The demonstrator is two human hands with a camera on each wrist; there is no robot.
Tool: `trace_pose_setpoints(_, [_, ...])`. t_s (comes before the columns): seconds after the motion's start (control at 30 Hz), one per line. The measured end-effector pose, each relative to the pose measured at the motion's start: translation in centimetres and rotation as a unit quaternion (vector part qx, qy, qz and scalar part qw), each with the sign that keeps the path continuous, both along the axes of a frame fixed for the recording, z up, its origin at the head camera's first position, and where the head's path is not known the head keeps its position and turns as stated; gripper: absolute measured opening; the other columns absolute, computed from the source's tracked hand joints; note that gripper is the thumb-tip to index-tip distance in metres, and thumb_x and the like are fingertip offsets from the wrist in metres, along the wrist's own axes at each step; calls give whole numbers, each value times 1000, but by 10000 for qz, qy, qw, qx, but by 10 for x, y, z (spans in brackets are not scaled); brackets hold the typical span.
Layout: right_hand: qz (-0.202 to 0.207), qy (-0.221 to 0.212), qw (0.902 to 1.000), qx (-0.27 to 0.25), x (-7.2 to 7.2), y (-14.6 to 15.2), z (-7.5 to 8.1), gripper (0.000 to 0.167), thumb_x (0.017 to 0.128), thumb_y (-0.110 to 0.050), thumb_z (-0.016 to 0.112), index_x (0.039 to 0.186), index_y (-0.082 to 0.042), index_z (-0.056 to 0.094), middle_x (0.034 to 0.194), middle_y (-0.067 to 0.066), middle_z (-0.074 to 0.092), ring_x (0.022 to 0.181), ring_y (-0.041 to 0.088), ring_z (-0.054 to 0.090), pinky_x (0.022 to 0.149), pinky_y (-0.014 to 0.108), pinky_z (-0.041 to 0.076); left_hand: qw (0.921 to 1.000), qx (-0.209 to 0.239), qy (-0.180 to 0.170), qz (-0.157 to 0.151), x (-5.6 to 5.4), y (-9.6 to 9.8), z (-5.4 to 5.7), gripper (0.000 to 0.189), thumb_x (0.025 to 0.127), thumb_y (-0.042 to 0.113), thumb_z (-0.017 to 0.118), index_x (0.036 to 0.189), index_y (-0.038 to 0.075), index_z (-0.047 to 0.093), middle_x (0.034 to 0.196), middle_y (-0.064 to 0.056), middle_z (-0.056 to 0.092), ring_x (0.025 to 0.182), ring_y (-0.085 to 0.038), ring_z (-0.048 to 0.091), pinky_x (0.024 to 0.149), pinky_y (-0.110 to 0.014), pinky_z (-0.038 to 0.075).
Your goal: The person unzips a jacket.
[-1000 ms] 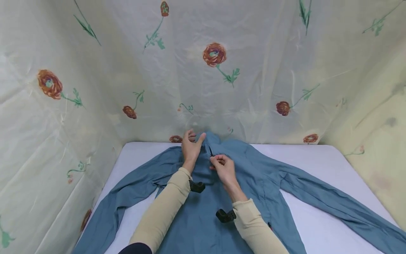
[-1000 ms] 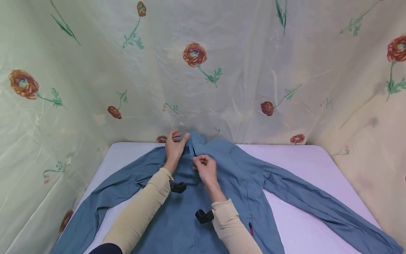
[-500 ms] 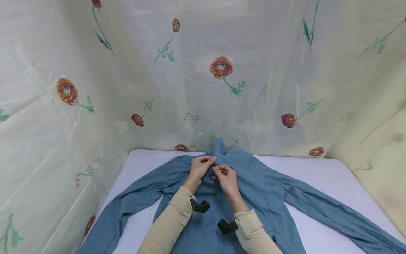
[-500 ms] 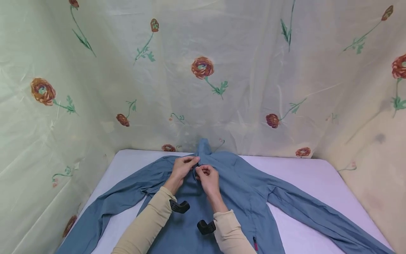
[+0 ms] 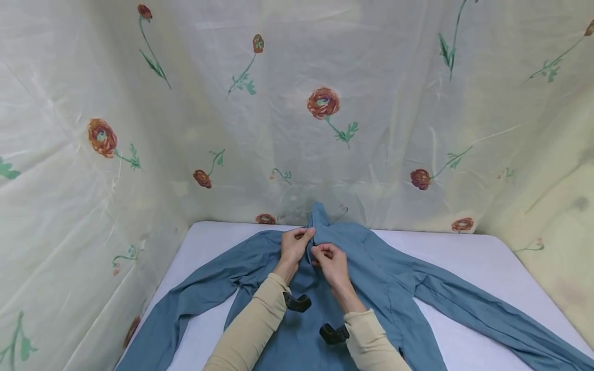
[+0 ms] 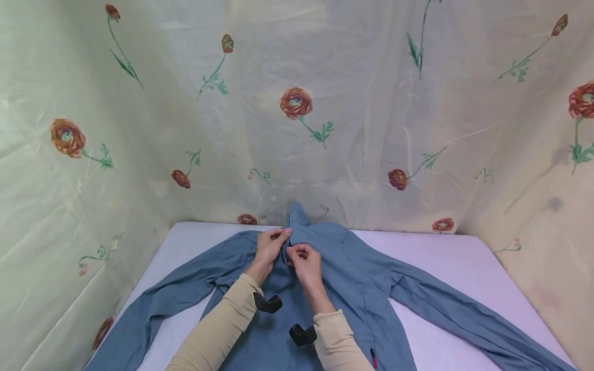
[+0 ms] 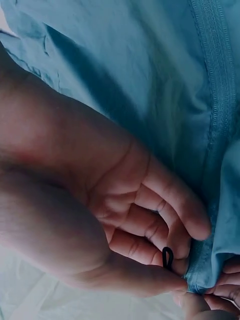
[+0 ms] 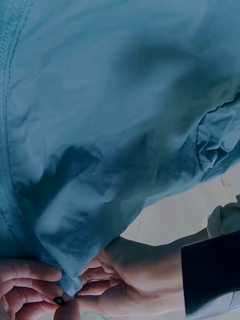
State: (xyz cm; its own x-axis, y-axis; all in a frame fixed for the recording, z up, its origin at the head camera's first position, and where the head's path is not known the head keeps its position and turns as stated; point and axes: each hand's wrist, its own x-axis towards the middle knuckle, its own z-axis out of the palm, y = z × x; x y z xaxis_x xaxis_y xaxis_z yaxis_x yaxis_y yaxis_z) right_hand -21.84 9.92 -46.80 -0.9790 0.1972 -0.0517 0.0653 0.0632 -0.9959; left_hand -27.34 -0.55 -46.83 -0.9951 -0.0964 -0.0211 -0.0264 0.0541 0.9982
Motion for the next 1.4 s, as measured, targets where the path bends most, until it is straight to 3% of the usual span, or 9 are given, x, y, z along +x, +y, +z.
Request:
trace_pose_setpoints(0.27, [12, 2, 9998, 173, 5, 0, -1, 23, 89, -24, 67, 95, -2, 65, 91, 14, 69, 74, 17, 62, 71, 32, 55, 9998, 84, -36, 204, -1, 0, -1, 29, 86, 36, 70, 99, 10, 74, 100, -8, 71, 90, -19, 63, 82, -34, 50])
trace_pose_setpoints(0.53, [40, -146, 9998, 156, 6, 3, -3, 23, 89, -23, 67, 97, -2, 65, 89, 9, 68, 69, 13, 61, 70, 30, 55, 9991, 230, -46, 348, -4, 2, -6, 28, 84, 33, 72, 98, 9, 75, 97, -8, 73, 87, -18, 65, 80, -32, 51])
trace_pose_setpoints(0.73, [415, -344, 9985, 110, 11, 5, -4, 23, 90, -19, 65, 100, 2, 65, 83, 10, 69, 67, 12, 62, 71, 34, 56, 9988, 241, -147, 402, -5, -1, -5, 30, 85, 35, 71, 101, 10, 74, 102, -8, 71, 91, -20, 64, 82, -34, 51])
trace_pose_setpoints(0.93, [824, -641, 9943, 197, 12, 6, -1, 25, 92, -13, 62, 109, 5, 65, 89, 10, 70, 70, 9, 63, 72, 31, 57, 9982, 266, -175, 500, -9, -5, -1, 29, 85, 35, 70, 99, 9, 74, 100, -9, 71, 88, -20, 64, 82, -35, 51])
trace_pose_setpoints(1.1, [933, -682, 9924, 432, 11, 5, 3, 25, 94, -21, 60, 97, 3, 68, 77, 6, 65, 64, 10, 59, 68, 32, 56, 9982, 278, -189, 502, -12, -5, 3, 28, 86, 34, 70, 99, 10, 74, 100, -8, 71, 90, -20, 65, 84, -36, 51])
trace_pose_setpoints(1.4, [871, -312, 9950, 388, 17, 1, 3, 24, 93, -23, 61, 89, 0, 64, 73, 4, 60, 62, 13, 55, 65, 33, 53, 9983, 204, -218, 504, -11, -6, -5, 27, 85, 35, 70, 97, 12, 75, 99, -7, 71, 89, -19, 64, 83, -35, 51])
